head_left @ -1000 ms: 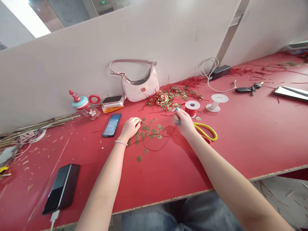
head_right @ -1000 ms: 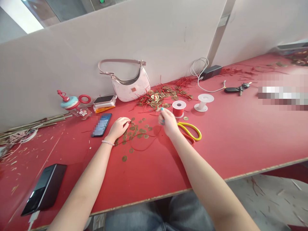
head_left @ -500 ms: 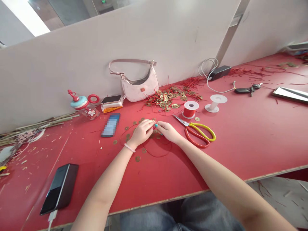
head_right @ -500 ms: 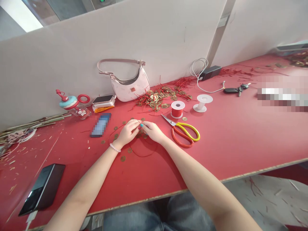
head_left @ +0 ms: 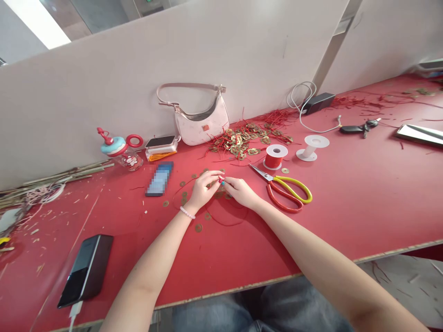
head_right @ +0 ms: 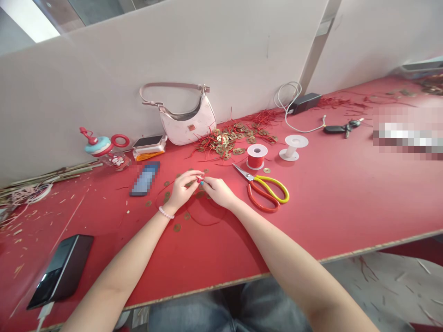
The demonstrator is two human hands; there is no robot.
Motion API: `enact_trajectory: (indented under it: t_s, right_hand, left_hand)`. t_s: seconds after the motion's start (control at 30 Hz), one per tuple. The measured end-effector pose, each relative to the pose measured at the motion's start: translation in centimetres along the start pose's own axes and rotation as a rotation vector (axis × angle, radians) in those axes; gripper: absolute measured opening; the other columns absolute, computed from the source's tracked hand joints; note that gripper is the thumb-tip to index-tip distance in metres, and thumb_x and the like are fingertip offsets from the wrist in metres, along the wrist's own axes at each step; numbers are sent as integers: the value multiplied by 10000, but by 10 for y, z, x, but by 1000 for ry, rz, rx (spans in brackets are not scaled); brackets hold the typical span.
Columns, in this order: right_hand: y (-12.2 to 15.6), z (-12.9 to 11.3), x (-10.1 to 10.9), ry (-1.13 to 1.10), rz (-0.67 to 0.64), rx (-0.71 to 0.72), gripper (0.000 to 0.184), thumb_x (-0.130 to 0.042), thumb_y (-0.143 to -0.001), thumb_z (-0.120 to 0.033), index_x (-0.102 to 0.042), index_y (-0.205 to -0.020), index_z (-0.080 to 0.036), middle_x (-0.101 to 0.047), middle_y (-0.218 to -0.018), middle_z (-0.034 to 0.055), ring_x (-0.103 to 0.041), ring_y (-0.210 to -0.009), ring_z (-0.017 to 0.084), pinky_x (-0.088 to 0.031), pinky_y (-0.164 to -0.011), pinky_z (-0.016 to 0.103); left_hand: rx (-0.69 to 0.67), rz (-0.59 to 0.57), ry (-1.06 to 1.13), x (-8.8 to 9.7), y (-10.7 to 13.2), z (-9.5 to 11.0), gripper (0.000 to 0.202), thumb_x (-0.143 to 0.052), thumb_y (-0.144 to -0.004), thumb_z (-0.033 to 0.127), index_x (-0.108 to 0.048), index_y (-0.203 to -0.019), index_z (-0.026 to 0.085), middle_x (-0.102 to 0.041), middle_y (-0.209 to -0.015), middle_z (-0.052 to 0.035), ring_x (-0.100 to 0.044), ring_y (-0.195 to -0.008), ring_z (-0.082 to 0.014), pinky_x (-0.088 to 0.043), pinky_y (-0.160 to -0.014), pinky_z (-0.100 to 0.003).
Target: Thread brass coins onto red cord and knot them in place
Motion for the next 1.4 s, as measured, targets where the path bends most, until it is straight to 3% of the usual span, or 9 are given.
enact_trajectory:
  t_s: [0.33,0.63,0.73,0.87,0.97,1.07,1.17,1.23,1.4]
  right_hand:
    - [3,-9,5,34,42,1,228,-380,-814,-249,-364,-596,-185,-402,-555,-40,-352,-537,91,-285,-537,219]
    - [14,-29,2,-51,-203,144,197,-397,-790,-194,-530,-646,-169,-492,-598,-18,-410,-576,98,-330,-579,225]
    - [15,-30,0,-57,-247,131,183,-397,-770,-156,-548,-667,-168,-520,-611,-13,-435,-572,98,-340,-576,223]
    - [13,-24,0,-37,-196,123,213,-389,-828,-221,-526,-671,-181,-504,-583,-16,-446,-576,105,-361,-603,230]
    - [11,-19,1,-30,-153,86,211,-386,-851,-264,-539,-730,-186,-503,-595,-16,-457,-581,108,-371,-608,233]
    - [11,-18,2,-33,-122,70,217,-382,-852,-274,-518,-708,-185,-485,-599,-20,-446,-565,102,-371,-600,233]
    - [10,-18,4,-41,-83,50,217,-384,-844,-272,-483,-671,-185,-480,-594,-24,-438,-556,99,-366,-592,233]
    - [10,-17,3,-47,-81,35,220,-380,-839,-267,-471,-657,-185,-481,-593,-25,-438,-554,98,-362,-585,231]
    - [8,-12,0,-37,-109,42,232,-377,-842,-278,-469,-651,-185,-491,-608,-22,-455,-574,101,-367,-607,234]
  left_hand:
    - [214,224,120,9,-2,-16,185,-485,-865,282,-622,-882,159,-648,-967,-88,-609,-905,-163,-500,-793,-288]
    - [461,489,182,21,2,-46,286,-478,-859,372,-619,-955,141,-663,-1033,-118,-620,-880,-160,-491,-724,-260]
    - [490,511,165,24,4,-51,304,-475,-856,377,-622,-986,145,-663,-1029,-113,-617,-825,-151,-486,-673,-245]
    - [462,475,128,32,0,-52,288,-488,-846,357,-624,-970,136,-662,-1030,-120,-623,-847,-159,-494,-734,-266]
    - [445,400,46,53,-7,-59,272,-512,-822,332,-628,-946,120,-674,-989,-125,-636,-865,-177,-492,-797,-295]
    - [486,341,-87,94,-10,-73,245,-540,-783,300,-652,-894,112,-683,-952,-116,-634,-908,-201,-472,-869,-326]
    - [666,419,-119,143,5,-87,213,-566,-734,234,-653,-893,121,-672,-1000,-100,-610,-982,-192,-438,-941,-319]
    - [748,402,-104,168,20,-92,243,-584,-693,183,-644,-921,123,-661,-1032,-116,-607,-999,-206,-451,-929,-352]
    - [1011,235,128,188,58,-100,413,-623,-630,162,-609,-1042,196,-586,-1205,-117,-535,-1144,-235,-442,-950,-389]
Point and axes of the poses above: each hand's wrist, its own y-axis away from the middle knuckle, its own x-axis out of the back of the hand, z = x × y, the point moved 3 cm from there along -y, towards the middle knuckle
